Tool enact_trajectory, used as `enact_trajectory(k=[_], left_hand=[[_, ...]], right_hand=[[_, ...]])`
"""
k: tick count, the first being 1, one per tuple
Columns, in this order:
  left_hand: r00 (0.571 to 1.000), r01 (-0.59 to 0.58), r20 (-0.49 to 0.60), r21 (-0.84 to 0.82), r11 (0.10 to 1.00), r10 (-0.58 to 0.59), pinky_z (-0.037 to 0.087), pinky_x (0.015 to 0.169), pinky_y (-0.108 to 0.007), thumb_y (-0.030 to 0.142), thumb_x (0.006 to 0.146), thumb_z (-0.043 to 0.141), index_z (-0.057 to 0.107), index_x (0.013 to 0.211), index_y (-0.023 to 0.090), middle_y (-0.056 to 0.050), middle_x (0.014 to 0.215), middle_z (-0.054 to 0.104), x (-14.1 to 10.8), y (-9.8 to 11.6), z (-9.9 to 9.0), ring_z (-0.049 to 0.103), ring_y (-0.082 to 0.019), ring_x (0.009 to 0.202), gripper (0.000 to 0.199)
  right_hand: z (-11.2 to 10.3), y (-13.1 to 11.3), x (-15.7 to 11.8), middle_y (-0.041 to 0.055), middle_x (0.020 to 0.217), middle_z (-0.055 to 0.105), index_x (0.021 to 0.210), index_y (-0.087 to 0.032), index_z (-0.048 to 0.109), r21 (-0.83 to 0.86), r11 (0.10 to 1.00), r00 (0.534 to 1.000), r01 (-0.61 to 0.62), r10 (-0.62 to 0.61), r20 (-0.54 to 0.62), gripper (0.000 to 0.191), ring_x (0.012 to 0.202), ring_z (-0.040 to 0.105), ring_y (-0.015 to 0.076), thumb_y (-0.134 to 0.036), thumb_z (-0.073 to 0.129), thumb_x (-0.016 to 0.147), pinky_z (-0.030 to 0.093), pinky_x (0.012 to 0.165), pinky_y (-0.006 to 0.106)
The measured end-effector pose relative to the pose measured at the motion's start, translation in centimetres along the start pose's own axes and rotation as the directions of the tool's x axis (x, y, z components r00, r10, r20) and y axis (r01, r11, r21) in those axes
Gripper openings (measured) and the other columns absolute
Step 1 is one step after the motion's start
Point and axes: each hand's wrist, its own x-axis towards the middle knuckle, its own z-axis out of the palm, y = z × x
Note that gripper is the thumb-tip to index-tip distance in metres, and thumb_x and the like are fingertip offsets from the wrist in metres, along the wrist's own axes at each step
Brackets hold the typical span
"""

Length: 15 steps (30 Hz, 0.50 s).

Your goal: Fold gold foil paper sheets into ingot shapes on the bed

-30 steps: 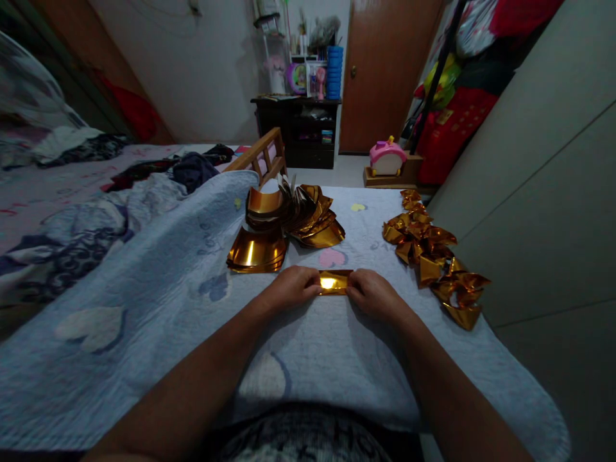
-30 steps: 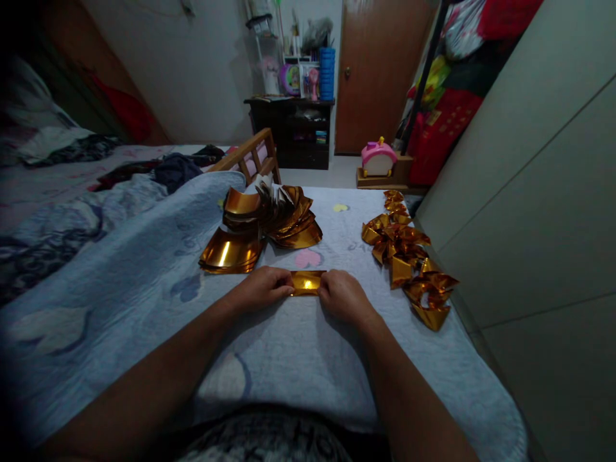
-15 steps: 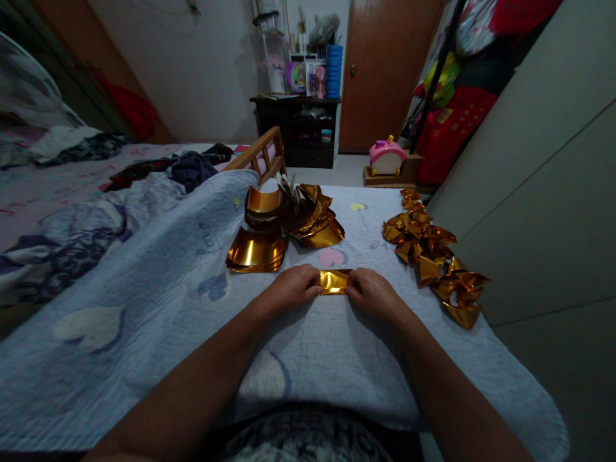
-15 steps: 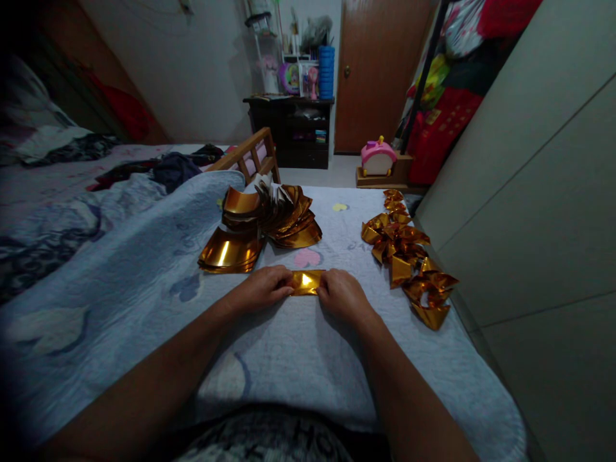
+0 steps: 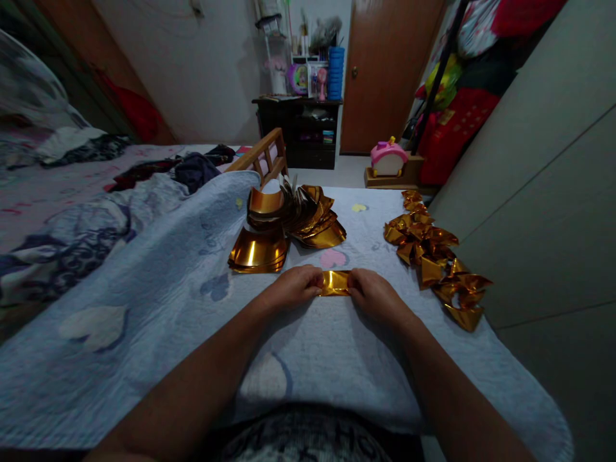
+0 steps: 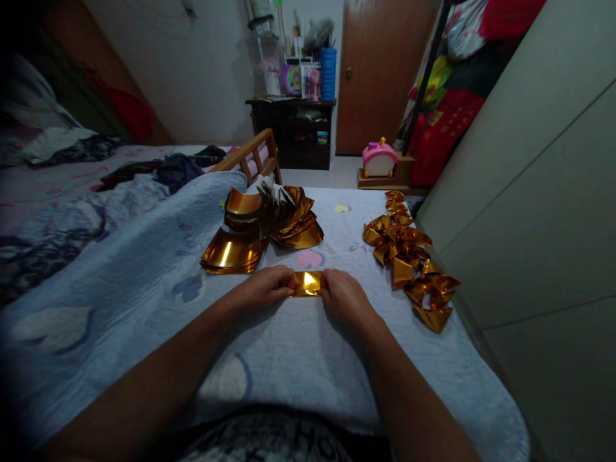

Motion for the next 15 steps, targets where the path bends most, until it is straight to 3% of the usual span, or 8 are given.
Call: enact_trajectory(k=[8, 12, 15], left_hand=[[1.0, 0.0, 0.022, 0.01, 1.0, -0.001, 0.037, 0.067, -0.025, 0.014, 0.081, 0.057, 0.063, 0.082, 0.018, -0.002, 0.083, 0.062, 0.1, 0.2, -0.2, 0.056, -0.016, 0.077, 0.007], [1.0, -0.006, 0.022, 0.008, 1.0, 0.006, 0.038, 0.068, -0.025, 0.015, 0.082, 0.058, 0.064, 0.082, 0.017, -0.002, 0.084, 0.062, 0.0, 0.4, -0.3, 0.056, -0.016, 0.077, 0.007], [1.0, -0.006, 0.022, 0.003, 1.0, 0.006, 0.039, 0.068, -0.024, 0.016, 0.083, 0.058, 0.064, 0.082, 0.017, -0.001, 0.083, 0.062, 0.0, 0.3, -0.3, 0.056, -0.015, 0.077, 0.006]], right_hand=[[0.6, -1.0, -0.2, 0.0072, 0.097, 0.068, 0.092, -0.017, 0.067, -0.085, 0.982, 0.985, 0.168, -0.171, -0.024, 0.019, 0.088, 0.054, 0.0188, -0.012, 0.049, 0.094, 0.034, 0.079, 0.03], [0.6, -1.8, -0.2, 0.0078, 0.095, 0.067, 0.091, -0.015, 0.066, -0.091, 0.985, 0.988, 0.145, -0.148, -0.031, 0.016, 0.089, 0.055, 0.0192, -0.01, 0.051, 0.09, 0.035, 0.08, 0.03], [0.8, -2.5, 0.0, 0.008, 0.092, 0.068, 0.092, -0.016, 0.067, -0.132, 0.989, 0.994, 0.072, -0.082, -0.067, 0.015, 0.085, 0.055, 0.0201, -0.022, 0.053, 0.093, 0.034, 0.077, 0.031]])
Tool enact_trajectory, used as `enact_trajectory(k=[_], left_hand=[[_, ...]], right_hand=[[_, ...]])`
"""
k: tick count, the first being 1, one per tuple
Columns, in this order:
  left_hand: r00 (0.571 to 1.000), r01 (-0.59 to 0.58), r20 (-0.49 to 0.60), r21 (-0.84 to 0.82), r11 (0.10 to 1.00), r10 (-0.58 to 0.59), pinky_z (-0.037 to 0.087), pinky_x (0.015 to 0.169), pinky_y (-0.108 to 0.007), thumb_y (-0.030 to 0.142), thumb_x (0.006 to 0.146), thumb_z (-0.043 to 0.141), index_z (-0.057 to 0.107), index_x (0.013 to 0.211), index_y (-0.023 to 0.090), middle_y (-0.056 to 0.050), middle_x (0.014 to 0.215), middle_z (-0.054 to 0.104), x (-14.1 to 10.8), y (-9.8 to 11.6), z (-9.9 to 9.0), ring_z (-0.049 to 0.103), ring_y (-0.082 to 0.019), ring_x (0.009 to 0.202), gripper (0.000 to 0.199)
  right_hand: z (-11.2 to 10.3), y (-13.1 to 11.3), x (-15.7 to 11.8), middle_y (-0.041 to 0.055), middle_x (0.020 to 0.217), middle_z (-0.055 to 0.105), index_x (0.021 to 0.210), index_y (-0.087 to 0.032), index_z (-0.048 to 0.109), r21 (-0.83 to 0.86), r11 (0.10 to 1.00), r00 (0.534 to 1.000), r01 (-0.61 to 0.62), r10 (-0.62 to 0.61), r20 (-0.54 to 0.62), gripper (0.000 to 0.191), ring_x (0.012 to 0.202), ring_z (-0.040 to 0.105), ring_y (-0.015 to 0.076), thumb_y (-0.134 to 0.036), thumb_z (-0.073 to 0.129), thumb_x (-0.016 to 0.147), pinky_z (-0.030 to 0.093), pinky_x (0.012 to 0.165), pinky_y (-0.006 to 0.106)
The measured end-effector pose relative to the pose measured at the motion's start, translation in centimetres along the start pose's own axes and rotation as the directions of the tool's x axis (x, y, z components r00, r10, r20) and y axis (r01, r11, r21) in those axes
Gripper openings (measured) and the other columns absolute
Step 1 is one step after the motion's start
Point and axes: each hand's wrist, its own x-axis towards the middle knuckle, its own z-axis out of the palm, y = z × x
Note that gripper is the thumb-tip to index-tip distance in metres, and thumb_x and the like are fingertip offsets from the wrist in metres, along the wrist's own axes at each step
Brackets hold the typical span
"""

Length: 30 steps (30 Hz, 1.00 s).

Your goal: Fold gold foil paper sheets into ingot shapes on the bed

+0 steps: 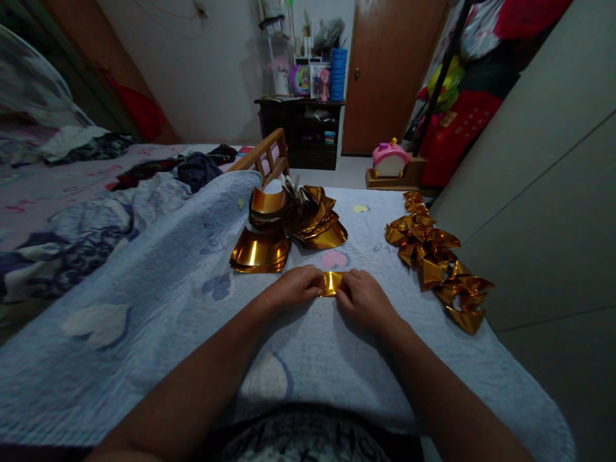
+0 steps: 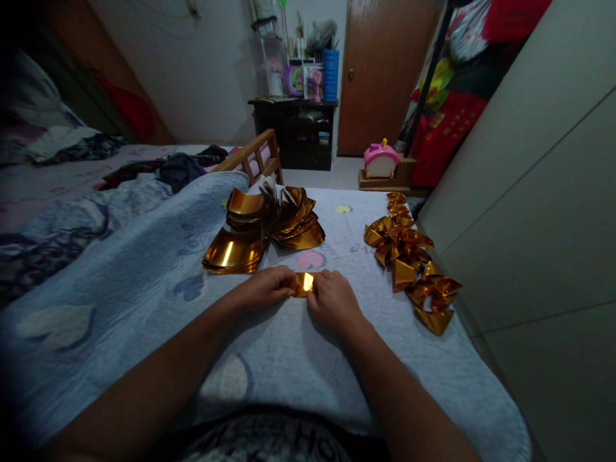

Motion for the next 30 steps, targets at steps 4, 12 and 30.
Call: enact_trajectory(k=[4, 12, 30], left_hand=[[1.0, -0.002, 0.016, -0.001, 1.0, 0.002, 0.039, 0.068, -0.024, 0.016, 0.083, 0.06, 0.064, 0.084, 0.017, -0.001, 0.082, 0.062, 0.1, -0.2, 0.0, 0.055, -0.015, 0.077, 0.005], [1.0, -0.014, 0.016, -0.034, 0.999, 0.015, 0.039, 0.069, -0.025, 0.017, 0.083, 0.06, 0.066, 0.084, 0.018, -0.001, 0.082, 0.063, 0.3, -0.1, 0.1, 0.055, -0.015, 0.075, 0.007], [1.0, -0.009, 0.014, -0.018, 1.0, 0.01, 0.039, 0.069, -0.024, 0.018, 0.085, 0.058, 0.066, 0.087, 0.018, -0.002, 0.086, 0.062, 0.1, -0.7, 0.3, 0.056, -0.016, 0.078, 0.008]], right_hand=[[0.5, -0.9, 0.3, 0.0086, 0.09, 0.068, 0.092, -0.018, 0.068, -0.082, 0.994, 0.997, -0.078, 0.075, -0.035, 0.024, 0.083, 0.057, 0.0218, -0.036, 0.053, 0.096, 0.032, 0.073, 0.033], [0.8, -1.4, 0.3, 0.0121, 0.1, 0.066, 0.102, -0.017, 0.066, -0.154, 0.976, 0.988, -0.156, 0.154, -0.029, 0.029, 0.092, 0.058, 0.0253, -0.043, 0.054, 0.097, 0.033, 0.074, 0.034], [-0.6, 2.6, -0.7, 0.0127, 0.119, 0.055, 0.135, -0.03, 0.057, -0.087, 0.96, 0.963, -0.267, 0.268, -0.004, 0.052, 0.106, 0.051, 0.0325, -0.045, 0.067, 0.086, 0.033, 0.081, 0.038]])
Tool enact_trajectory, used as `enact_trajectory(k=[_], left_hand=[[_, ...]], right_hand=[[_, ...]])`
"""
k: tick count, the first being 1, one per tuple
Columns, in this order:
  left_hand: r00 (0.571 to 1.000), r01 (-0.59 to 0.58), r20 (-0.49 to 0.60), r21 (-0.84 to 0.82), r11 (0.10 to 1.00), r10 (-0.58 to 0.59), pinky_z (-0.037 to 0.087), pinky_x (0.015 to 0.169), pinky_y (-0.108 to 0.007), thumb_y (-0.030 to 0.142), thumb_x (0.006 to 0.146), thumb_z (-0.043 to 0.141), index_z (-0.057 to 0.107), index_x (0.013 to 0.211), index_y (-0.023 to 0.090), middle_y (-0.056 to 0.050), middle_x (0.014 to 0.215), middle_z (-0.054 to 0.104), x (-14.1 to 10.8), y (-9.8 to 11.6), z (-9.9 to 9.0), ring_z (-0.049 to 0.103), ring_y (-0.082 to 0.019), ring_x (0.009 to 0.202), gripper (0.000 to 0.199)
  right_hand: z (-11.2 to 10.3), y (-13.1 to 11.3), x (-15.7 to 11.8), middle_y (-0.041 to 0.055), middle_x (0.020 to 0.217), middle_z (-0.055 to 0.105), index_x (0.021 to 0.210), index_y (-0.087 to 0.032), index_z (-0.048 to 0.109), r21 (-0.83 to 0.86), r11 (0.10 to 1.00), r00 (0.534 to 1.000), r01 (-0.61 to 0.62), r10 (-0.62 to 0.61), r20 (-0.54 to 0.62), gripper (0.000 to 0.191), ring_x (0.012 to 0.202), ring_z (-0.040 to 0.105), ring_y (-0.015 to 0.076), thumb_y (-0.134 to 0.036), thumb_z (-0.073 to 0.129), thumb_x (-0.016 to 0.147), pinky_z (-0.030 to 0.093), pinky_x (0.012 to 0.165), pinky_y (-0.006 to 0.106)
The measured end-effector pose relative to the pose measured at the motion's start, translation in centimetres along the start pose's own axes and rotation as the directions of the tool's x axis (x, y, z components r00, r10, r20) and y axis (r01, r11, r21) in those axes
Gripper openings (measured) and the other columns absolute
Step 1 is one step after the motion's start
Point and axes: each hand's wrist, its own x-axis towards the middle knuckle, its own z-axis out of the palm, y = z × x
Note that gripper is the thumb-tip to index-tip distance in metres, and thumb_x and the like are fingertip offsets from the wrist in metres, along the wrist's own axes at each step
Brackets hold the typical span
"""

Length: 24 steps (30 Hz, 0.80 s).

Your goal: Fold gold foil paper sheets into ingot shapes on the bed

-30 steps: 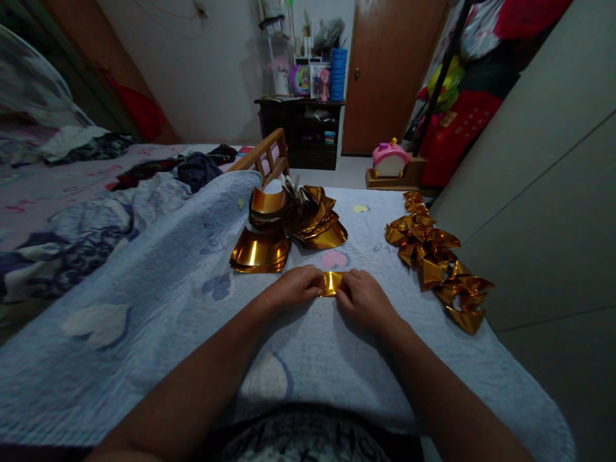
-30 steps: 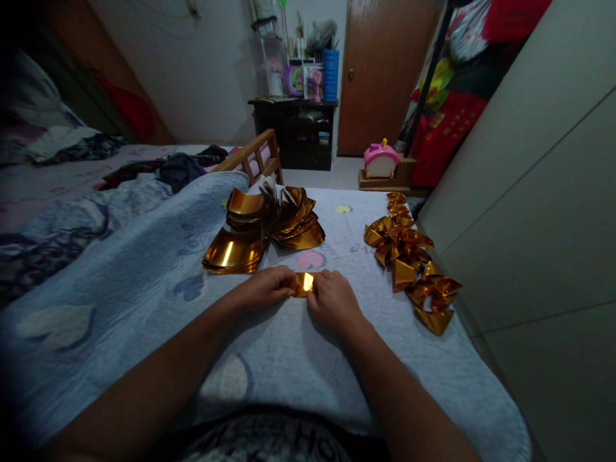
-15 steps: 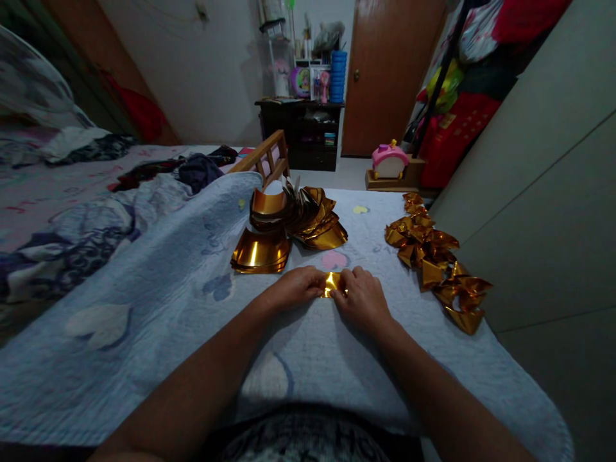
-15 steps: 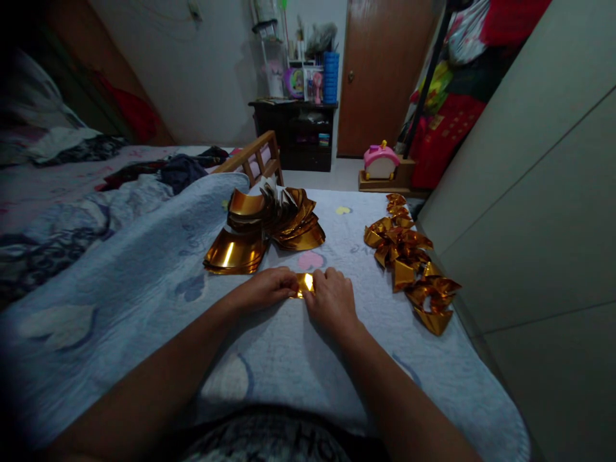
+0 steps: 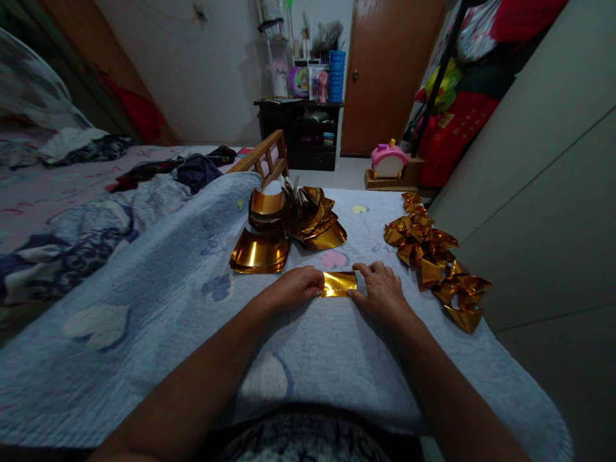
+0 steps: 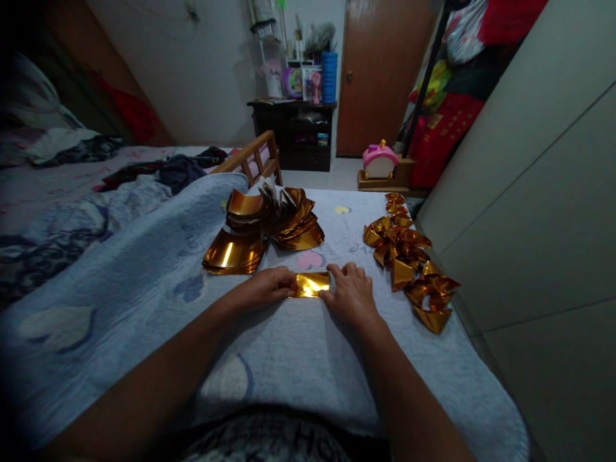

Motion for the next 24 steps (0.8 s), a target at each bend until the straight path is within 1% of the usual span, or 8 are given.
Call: enact_trajectory(k=[4, 7, 9, 11, 13, 16, 20, 24], left_hand=[[1.0, -0.002, -0.007, -0.007, 1.0, 0.002, 0.04, 0.07, -0.025, 0.019, 0.086, 0.057, 0.065, 0.087, 0.018, -0.002, 0.087, 0.063, -0.1, 0.1, -0.1, 0.056, -0.016, 0.079, 0.008], [1.0, 0.004, 0.009, -0.012, 1.0, -0.004, 0.041, 0.072, -0.025, 0.018, 0.086, 0.057, 0.065, 0.086, 0.017, -0.003, 0.088, 0.063, -0.1, 0.3, -0.2, 0.056, -0.016, 0.079, 0.008], [1.0, 0.006, 0.016, -0.01, 1.0, -0.006, 0.041, 0.072, -0.026, 0.017, 0.085, 0.058, 0.066, 0.086, 0.017, -0.003, 0.088, 0.063, -0.1, 0.3, -0.2, 0.056, -0.016, 0.079, 0.008], [1.0, 0.009, 0.018, -0.007, 1.0, -0.009, 0.041, 0.071, -0.026, 0.016, 0.084, 0.058, 0.067, 0.087, 0.017, -0.003, 0.088, 0.063, 0.0, 0.3, -0.2, 0.057, -0.016, 0.079, 0.009], [1.0, 0.008, 0.014, -0.01, 1.0, -0.008, 0.041, 0.071, -0.026, 0.016, 0.084, 0.058, 0.067, 0.088, 0.018, -0.002, 0.088, 0.063, 0.0, 0.2, -0.1, 0.057, -0.016, 0.078, 0.011], [1.0, 0.005, 0.004, -0.019, 1.0, -0.005, 0.041, 0.07, -0.026, 0.017, 0.083, 0.057, 0.067, 0.086, 0.018, -0.002, 0.086, 0.063, -0.1, -0.1, -0.1, 0.057, -0.016, 0.078, 0.01], [1.0, 0.0, 0.004, -0.015, 1.0, 0.0, 0.039, 0.067, -0.026, 0.021, 0.085, 0.059, 0.066, 0.086, 0.018, -0.001, 0.085, 0.062, 0.0, -0.1, -0.1, 0.056, -0.015, 0.077, 0.008], [0.999, 0.036, -0.041, 0.072, 0.997, -0.033, 0.035, 0.065, -0.028, 0.036, 0.089, 0.06, 0.065, 0.083, 0.019, -0.001, 0.081, 0.06, 0.3, 0.6, 0.6, 0.055, -0.017, 0.074, 0.019]], right_hand=[[0.2, 1.1, 0.0, 0.0119, 0.117, 0.056, 0.14, -0.031, 0.053, -0.001, 1.0, 1.0, 0.007, -0.007, -0.008, 0.059, 0.107, 0.051, 0.0319, -0.043, 0.07, 0.085, 0.034, 0.082, 0.038], [0.1, 1.7, 0.1, 0.0106, 0.114, 0.056, 0.139, -0.029, 0.053, 0.056, 0.997, 0.998, 0.051, -0.049, -0.044, 0.056, 0.105, 0.052, 0.0299, -0.035, 0.068, 0.085, 0.036, 0.083, 0.037], [0.0, 1.8, 0.2, 0.0102, 0.112, 0.057, 0.131, -0.023, 0.057, 0.135, 0.985, 0.989, 0.109, -0.093, -0.115, 0.045, 0.104, 0.052, 0.0279, -0.027, 0.063, 0.087, 0.037, 0.085, 0.038], [0.0, 1.6, 0.4, 0.0104, 0.109, 0.058, 0.116, -0.018, 0.061, 0.213, 0.963, 0.965, 0.167, -0.115, -0.234, 0.028, 0.104, 0.052, 0.0262, -0.022, 0.059, 0.088, 0.038, 0.089, 0.038], [0.1, 0.9, 0.5, 0.0096, 0.104, 0.058, 0.104, -0.018, 0.063, 0.235, 0.942, 0.944, 0.24, -0.17, -0.283, 0.015, 0.102, 0.051, 0.0256, -0.021, 0.057, 0.09, 0.038, 0.089, 0.038], [0.6, -0.3, 0.5, 0.0087, 0.1, 0.058, 0.09, -0.019, 0.064, 0.189, 0.939, 0.945, 0.289, -0.247, -0.215, 0.007, 0.099, 0.05, 0.0252, -0.023, 0.059, 0.091, 0.037, 0.086, 0.037], [1.4, -1.3, 0.4, 0.0089, 0.102, 0.06, 0.095, -0.019, 0.067, 0.097, 0.966, 0.969, 0.239, -0.231, -0.083, 0.009, 0.096, 0.05, 0.0251, -0.023, 0.06, 0.092, 0.035, 0.081, 0.036], [1.4, -1.4, 0.5, 0.0085, 0.104, 0.061, 0.097, -0.02, 0.068, 0.072, 0.977, 0.979, 0.201, -0.199, -0.038, 0.009, 0.098, 0.05, 0.0252, -0.025, 0.061, 0.092, 0.032, 0.08, 0.035]])
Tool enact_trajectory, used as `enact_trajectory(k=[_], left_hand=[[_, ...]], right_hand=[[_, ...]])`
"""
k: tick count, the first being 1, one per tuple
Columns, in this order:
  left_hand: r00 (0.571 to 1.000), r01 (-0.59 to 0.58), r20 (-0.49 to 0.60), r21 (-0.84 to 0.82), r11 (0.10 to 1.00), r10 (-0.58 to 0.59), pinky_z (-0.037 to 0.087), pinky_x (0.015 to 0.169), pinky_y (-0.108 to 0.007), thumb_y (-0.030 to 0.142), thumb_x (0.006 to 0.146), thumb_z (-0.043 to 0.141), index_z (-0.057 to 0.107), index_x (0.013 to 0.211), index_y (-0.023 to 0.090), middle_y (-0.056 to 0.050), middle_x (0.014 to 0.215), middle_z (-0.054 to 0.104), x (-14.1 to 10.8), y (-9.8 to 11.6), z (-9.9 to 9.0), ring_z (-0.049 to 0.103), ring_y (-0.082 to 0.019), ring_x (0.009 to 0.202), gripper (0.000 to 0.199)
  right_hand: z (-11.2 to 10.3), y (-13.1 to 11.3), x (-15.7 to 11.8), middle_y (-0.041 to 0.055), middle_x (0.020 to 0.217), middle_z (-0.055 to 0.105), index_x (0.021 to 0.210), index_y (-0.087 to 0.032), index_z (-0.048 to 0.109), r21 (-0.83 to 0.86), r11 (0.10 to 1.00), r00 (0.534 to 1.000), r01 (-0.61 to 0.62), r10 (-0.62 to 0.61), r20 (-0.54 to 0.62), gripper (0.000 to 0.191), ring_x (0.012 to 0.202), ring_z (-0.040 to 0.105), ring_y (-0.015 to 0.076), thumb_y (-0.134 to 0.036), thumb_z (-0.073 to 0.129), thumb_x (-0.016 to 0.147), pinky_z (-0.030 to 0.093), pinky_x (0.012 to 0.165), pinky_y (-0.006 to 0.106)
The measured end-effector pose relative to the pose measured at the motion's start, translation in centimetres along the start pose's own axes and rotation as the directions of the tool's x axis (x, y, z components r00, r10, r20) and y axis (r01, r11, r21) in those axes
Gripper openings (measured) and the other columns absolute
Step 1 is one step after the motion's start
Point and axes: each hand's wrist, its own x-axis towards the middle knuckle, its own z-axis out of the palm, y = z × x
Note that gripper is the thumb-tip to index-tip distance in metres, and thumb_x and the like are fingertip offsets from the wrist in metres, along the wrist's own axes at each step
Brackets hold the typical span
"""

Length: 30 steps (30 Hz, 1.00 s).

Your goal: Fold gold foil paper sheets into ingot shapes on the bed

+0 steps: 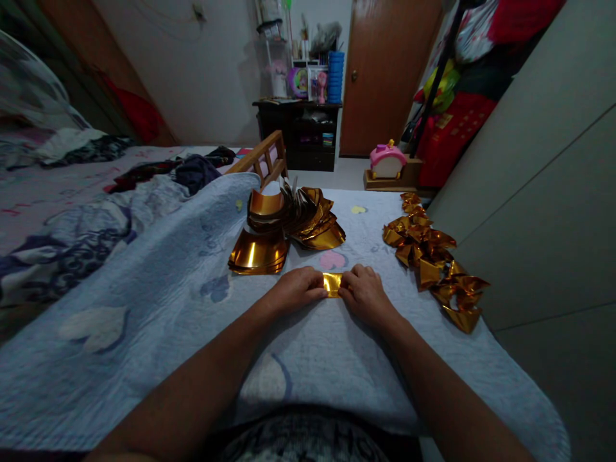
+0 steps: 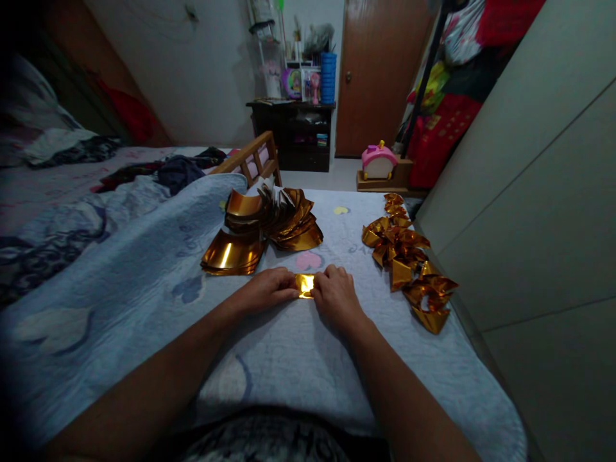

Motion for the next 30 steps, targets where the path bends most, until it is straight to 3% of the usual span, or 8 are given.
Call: enact_trajectory(k=[3, 5, 12, 21, 30], left_hand=[[0.989, 0.083, -0.134, 0.139, 0.987, -0.065, 0.035, 0.073, -0.032, 0.047, 0.085, 0.067, 0.064, 0.079, 0.019, -0.003, 0.085, 0.059, 0.2, 0.8, 1.0, 0.055, -0.021, 0.085, 0.029], [0.979, 0.145, -0.165, 0.154, 0.977, -0.119, 0.035, 0.077, -0.034, 0.051, 0.083, 0.069, 0.064, 0.08, 0.02, -0.004, 0.09, 0.059, 0.2, 1.2, 1.4, 0.054, -0.024, 0.093, 0.032], [0.972, 0.219, -0.107, 0.088, 0.972, -0.209, 0.035, 0.082, -0.034, 0.042, 0.085, 0.066, 0.062, 0.084, 0.021, -0.004, 0.099, 0.056, -0.2, 1.3, 1.1, 0.05, -0.025, 0.103, 0.022], [0.985, 0.168, 0.009, 0.068, 0.983, -0.169, 0.035, 0.088, -0.035, 0.031, 0.087, 0.06, 0.062, 0.092, 0.023, -0.004, 0.105, 0.053, -0.5, 0.7, 0.1, 0.046, -0.025, 0.106, 0.01], [0.996, 0.045, 0.079, -0.012, 0.999, -0.043, 0.037, 0.095, -0.034, 0.023, 0.086, 0.059, 0.061, 0.095, 0.023, -0.003, 0.104, 0.052, -0.8, -0.3, -1.1, 0.045, -0.023, 0.107, 0.009]], right_hand=[[0.0, 0.1, 0.1, 0.0087, 0.105, 0.061, 0.098, -0.02, 0.068, -0.008, 1.0, 1.0, -0.006, 0.006, 0.007, 0.01, 0.099, 0.05, 0.0251, -0.026, 0.061, 0.093, 0.032, 0.079, 0.035], [0.0, 0.2, 0.1, 0.0089, 0.106, 0.061, 0.099, -0.021, 0.068, -0.012, 1.0, 1.0, -0.004, 0.004, 0.005, 0.011, 0.099, 0.05, 0.0252, -0.026, 0.062, 0.092, 0.031, 0.078, 0.035], [0.1, 0.3, 0.1, 0.0083, 0.104, 0.061, 0.098, -0.021, 0.068, 0.007, 1.0, 1.0, -0.002, 0.002, 0.005, 0.01, 0.097, 0.05, 0.0248, -0.027, 0.062, 0.092, 0.031, 0.078, 0.035], [0.1, 0.3, 0.2, 0.0078, 0.104, 0.061, 0.097, -0.021, 0.068, -0.002, 1.0, 1.0, -0.007, 0.007, 0.008, 0.01, 0.098, 0.05, 0.0247, -0.027, 0.062, 0.092, 0.032, 0.079, 0.034], [0.0, 0.5, 0.2, 0.0079, 0.104, 0.061, 0.096, -0.02, 0.068, -0.007, 1.0, 1.0, -0.003, 0.003, 0.02, 0.01, 0.096, 0.05, 0.0241, -0.028, 0.063, 0.092, 0.032, 0.078, 0.034]])
